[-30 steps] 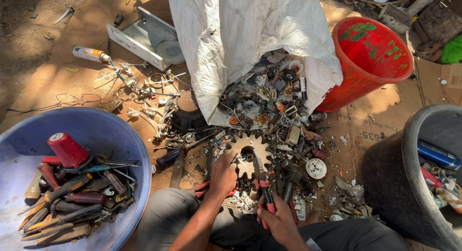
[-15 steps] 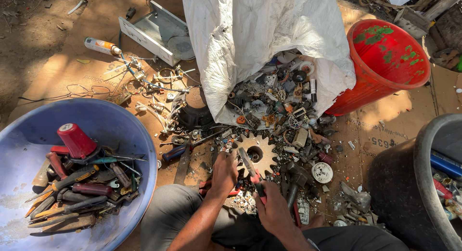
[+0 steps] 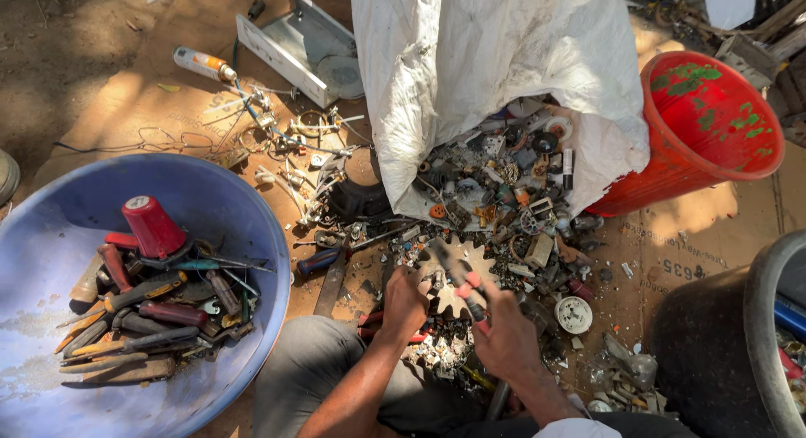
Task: The person sits on the ground and uses pliers and a hammer to manipulate a metal gear. They repeatedly strike the gear with the hammer and use pliers to adjust or remove small components from the gear's teeth.
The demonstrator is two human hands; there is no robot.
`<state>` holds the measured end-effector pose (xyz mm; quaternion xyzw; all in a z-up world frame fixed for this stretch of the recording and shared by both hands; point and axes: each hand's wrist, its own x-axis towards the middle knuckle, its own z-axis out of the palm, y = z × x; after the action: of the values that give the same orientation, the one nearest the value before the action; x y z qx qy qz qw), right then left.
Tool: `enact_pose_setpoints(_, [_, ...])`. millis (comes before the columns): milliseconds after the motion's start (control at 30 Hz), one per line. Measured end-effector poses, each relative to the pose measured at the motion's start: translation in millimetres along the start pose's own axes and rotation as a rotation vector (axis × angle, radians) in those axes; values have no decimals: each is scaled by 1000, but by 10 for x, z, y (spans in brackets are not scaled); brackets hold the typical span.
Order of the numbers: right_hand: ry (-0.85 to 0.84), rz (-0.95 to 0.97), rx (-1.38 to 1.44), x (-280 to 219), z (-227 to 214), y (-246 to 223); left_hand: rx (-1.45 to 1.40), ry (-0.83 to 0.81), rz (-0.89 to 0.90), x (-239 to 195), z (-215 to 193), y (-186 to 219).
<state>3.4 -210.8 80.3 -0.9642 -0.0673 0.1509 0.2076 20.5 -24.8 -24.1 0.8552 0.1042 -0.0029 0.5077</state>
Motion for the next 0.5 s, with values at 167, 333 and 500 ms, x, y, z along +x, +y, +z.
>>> enact_pose_setpoints(167, [342,-252,85,-76,58,-15,-50,-63,-169,-8,-51,112])
enact_pose_setpoints(333, [143,-99,-146,39,87,14,-17,0,-46,47,-1,-16])
enact_pose_setpoints(500, [544,-349,305,-109,46,13,-100,19,-59,67,117,-145])
